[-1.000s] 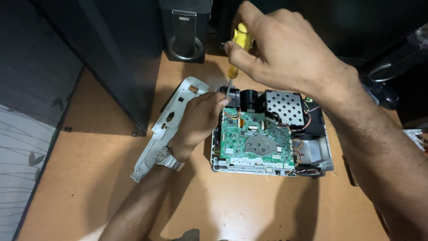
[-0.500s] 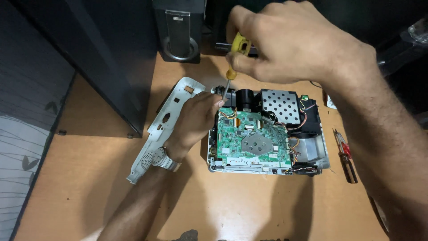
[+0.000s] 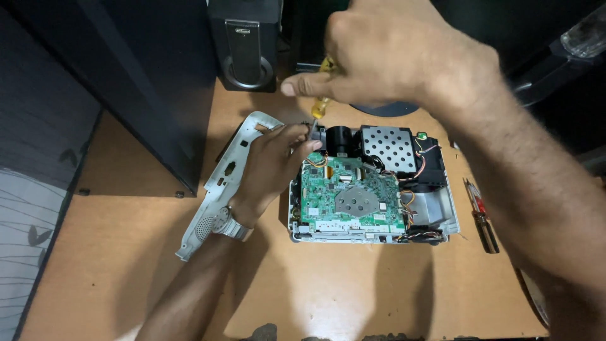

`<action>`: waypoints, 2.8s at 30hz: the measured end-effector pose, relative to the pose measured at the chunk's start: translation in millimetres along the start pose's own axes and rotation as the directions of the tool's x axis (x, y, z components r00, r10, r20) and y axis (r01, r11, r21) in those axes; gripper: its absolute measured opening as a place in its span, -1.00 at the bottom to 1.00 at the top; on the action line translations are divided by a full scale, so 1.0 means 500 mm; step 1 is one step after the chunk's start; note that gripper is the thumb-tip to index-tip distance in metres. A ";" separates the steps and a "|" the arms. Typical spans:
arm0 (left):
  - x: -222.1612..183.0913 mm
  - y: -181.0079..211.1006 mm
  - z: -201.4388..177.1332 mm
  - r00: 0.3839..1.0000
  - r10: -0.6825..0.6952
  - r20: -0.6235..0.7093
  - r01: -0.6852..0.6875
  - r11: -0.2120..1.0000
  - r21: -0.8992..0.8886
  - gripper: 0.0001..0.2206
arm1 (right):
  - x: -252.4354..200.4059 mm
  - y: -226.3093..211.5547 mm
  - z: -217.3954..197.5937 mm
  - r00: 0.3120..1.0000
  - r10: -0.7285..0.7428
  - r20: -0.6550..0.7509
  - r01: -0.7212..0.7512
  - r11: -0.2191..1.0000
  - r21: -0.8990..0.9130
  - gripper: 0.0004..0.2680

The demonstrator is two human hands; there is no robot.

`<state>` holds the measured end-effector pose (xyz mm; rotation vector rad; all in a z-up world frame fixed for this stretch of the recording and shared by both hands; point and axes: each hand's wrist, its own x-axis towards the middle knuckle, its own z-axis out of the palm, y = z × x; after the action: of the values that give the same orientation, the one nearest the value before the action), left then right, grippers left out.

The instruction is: A person is disassembling a projector by removing screws from the internal circuit board and chassis using a screwdriver.

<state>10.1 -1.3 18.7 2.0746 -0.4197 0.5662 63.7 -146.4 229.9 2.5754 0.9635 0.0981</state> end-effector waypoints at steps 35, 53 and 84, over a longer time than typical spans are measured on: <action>0.019 0.003 -0.016 0.991 0.066 0.115 -0.073 0.995 0.064 -0.78 | -0.004 -0.010 -0.004 0.993 -0.087 -0.079 0.090 0.995 0.036 -0.55; 0.028 0.002 -0.020 0.939 0.060 0.340 -0.047 0.998 -0.044 -0.81 | 0.006 0.015 0.076 0.926 -0.157 -0.344 0.119 0.985 -0.129 -0.52; 0.012 0.016 0.033 0.985 0.139 0.106 -0.156 0.973 0.170 -0.82 | -0.112 0.002 0.143 0.792 0.289 -0.538 0.357 0.495 0.792 -0.71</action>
<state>14.9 -19.9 19.9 2.2606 -0.6007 0.6152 35.9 -206.9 168.5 3.5850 1.6485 0.6455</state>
